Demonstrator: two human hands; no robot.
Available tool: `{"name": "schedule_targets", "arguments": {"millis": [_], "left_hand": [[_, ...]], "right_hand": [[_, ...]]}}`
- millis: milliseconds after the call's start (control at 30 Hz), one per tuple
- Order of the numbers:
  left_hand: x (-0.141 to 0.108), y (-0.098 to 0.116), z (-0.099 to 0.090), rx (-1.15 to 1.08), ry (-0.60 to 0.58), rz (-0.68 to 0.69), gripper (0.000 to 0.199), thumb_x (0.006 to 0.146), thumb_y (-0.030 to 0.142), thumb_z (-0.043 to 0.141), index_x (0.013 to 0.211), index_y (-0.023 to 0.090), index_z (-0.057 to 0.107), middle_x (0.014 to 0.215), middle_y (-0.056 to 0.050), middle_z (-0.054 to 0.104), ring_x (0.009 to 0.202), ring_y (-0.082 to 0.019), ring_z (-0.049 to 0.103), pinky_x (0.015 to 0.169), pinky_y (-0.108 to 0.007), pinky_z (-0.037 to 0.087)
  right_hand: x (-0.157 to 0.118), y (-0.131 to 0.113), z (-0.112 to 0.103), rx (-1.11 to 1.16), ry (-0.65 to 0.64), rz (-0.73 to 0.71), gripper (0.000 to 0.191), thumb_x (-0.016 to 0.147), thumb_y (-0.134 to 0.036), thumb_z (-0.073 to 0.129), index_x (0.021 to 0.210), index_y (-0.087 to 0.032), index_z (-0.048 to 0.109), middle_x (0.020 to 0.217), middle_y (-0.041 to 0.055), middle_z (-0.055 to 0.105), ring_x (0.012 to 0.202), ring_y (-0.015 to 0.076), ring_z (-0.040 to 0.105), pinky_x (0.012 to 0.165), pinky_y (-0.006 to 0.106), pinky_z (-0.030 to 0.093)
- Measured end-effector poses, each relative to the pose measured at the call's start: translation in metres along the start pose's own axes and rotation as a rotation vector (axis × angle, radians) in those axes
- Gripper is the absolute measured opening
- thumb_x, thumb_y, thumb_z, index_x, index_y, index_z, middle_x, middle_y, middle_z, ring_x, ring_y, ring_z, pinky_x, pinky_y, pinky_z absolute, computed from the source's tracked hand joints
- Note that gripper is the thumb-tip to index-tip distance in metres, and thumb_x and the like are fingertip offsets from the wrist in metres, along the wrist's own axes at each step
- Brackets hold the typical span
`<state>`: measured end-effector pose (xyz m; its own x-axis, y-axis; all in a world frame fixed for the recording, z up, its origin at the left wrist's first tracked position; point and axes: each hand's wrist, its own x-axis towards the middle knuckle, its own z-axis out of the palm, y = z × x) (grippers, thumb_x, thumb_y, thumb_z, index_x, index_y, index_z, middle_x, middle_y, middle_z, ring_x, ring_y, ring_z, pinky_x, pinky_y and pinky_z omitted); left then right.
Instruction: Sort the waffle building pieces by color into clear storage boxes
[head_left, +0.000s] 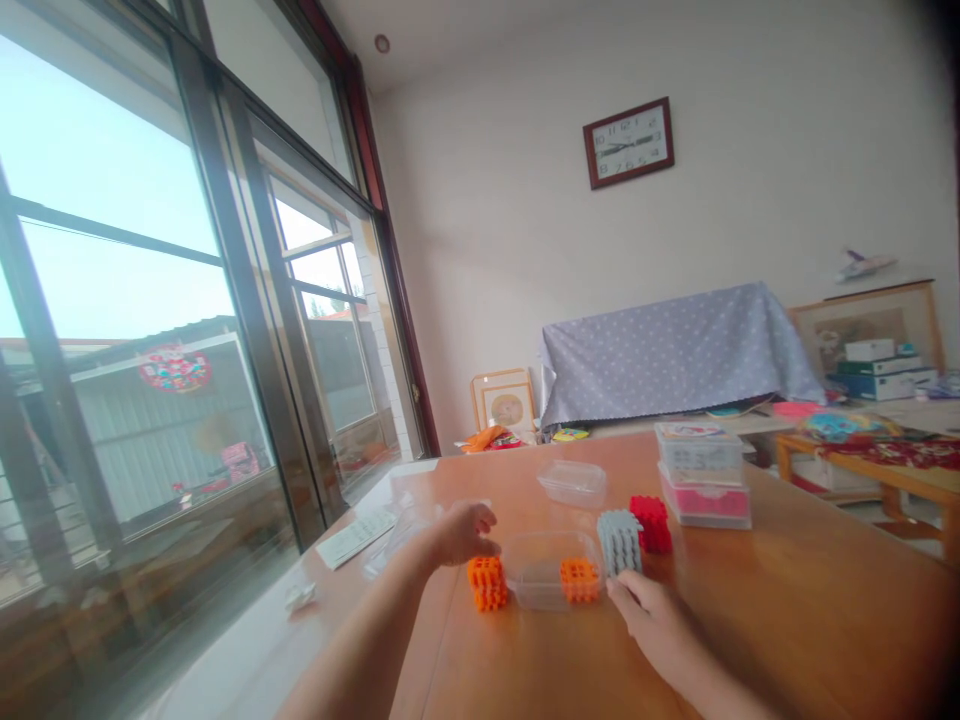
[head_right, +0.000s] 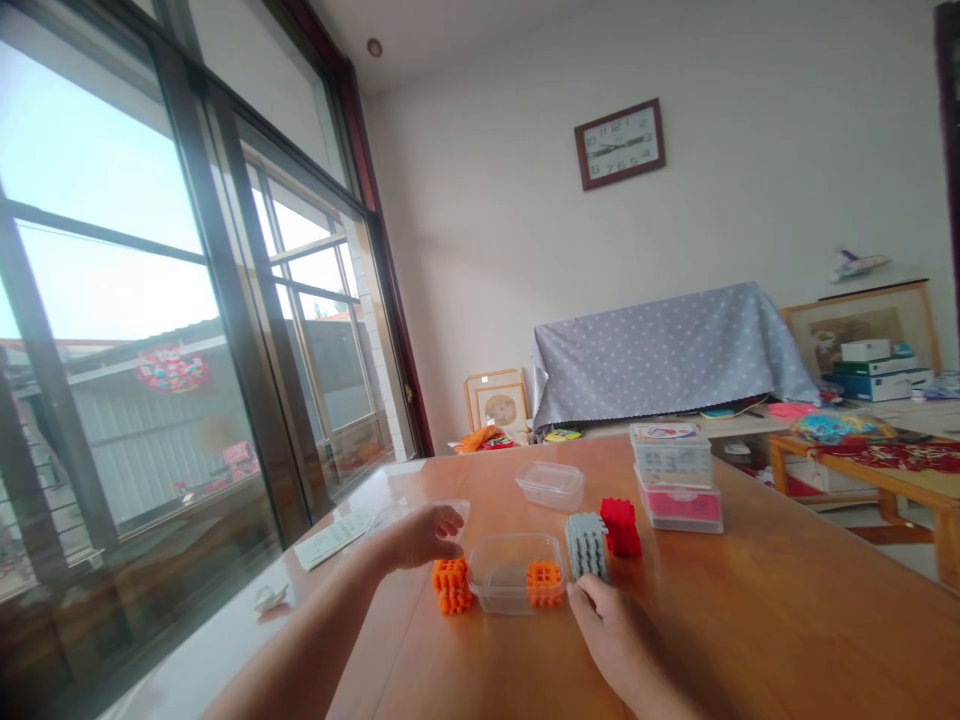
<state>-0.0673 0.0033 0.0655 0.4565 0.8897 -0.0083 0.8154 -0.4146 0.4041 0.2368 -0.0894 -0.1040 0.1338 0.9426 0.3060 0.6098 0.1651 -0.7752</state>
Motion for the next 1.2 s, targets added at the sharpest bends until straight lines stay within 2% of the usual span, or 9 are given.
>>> {"name": "schedule_targets", "arguments": {"millis": [100,200,367,533,700,800,1033,1200], "left_hand": [[-0.013,-0.014,0.0,0.052,-0.026,0.008,0.065,0.061,0.034,0.084,0.122,0.02,0.066,0.123,-0.009,0.069,0.11,-0.029,0.065,0.091,-0.036,0.053],[-0.018,-0.022,0.007,0.083,-0.041,0.005,0.07,0.059,0.035,0.085,0.125,0.022,0.065,0.126,-0.009,0.068,0.11,-0.031,0.065,0.093,-0.038,0.052],[-0.018,-0.026,0.016,0.094,-0.029,-0.008,0.066,0.062,0.03,0.082,0.125,0.022,0.065,0.122,-0.008,0.069,0.103,-0.029,0.068,0.084,-0.035,0.053],[-0.022,-0.021,0.013,0.094,0.018,-0.001,0.059,0.064,0.025,0.079,0.12,0.02,0.064,0.115,-0.008,0.07,0.097,-0.027,0.068,0.077,-0.032,0.053],[-0.014,-0.004,0.009,0.091,0.091,0.054,0.048,0.068,0.025,0.074,0.114,0.019,0.064,0.118,-0.009,0.067,0.104,-0.025,0.065,0.085,-0.031,0.052],[0.001,0.014,0.016,0.084,0.111,0.098,0.044,0.069,0.028,0.076,0.11,0.02,0.066,0.115,-0.008,0.067,0.103,-0.025,0.064,0.087,-0.032,0.051],[0.038,0.058,0.061,0.036,0.029,0.161,0.05,0.064,0.033,0.082,0.11,0.021,0.069,0.111,-0.006,0.07,0.095,-0.024,0.067,0.08,-0.03,0.052],[0.055,0.075,0.092,0.018,-0.019,0.14,0.053,0.06,0.032,0.085,0.109,0.02,0.07,0.111,-0.008,0.071,0.094,-0.025,0.068,0.078,-0.031,0.053]], "right_hand": [[0.001,0.004,0.002,-0.002,-0.001,0.0,0.043,0.097,-0.054,0.039,0.068,-0.023,0.043,0.053,-0.0059,0.045,0.052,0.0136,0.046,0.053,0.027,0.025],[0.003,0.009,0.003,-0.01,-0.001,-0.005,0.042,0.097,-0.054,0.039,0.068,-0.023,0.043,0.054,-0.0061,0.044,0.052,0.0136,0.045,0.053,0.027,0.025],[0.003,0.013,0.004,-0.036,-0.022,-0.005,0.043,0.098,-0.055,0.036,0.07,-0.024,0.043,0.056,-0.0063,0.044,0.054,0.014,0.046,0.054,0.027,0.027],[0.002,0.012,0.004,-0.014,-0.028,0.011,0.043,0.097,-0.057,0.037,0.07,-0.024,0.044,0.054,-0.0062,0.044,0.052,0.0141,0.045,0.054,0.027,0.027],[0.001,0.003,0.001,-0.027,-0.022,0.018,0.043,0.097,-0.055,0.037,0.069,-0.024,0.043,0.053,-0.006,0.045,0.053,0.0141,0.047,0.053,0.026,0.026],[0.0,-0.002,-0.001,-0.03,-0.008,0.016,0.043,0.097,-0.055,0.039,0.069,-0.024,0.045,0.053,-0.0056,0.048,0.053,0.014,0.048,0.054,0.025,0.027],[0.001,0.0,0.002,-0.008,0.038,-0.008,0.041,0.098,-0.052,0.038,0.069,-0.023,0.042,0.055,-0.0061,0.048,0.054,0.013,0.049,0.053,0.025,0.027],[0.001,-0.001,0.002,-0.01,0.027,0.001,0.04,0.099,-0.05,0.039,0.07,-0.023,0.044,0.054,-0.0067,0.049,0.053,0.0127,0.051,0.053,0.025,0.026]]}}
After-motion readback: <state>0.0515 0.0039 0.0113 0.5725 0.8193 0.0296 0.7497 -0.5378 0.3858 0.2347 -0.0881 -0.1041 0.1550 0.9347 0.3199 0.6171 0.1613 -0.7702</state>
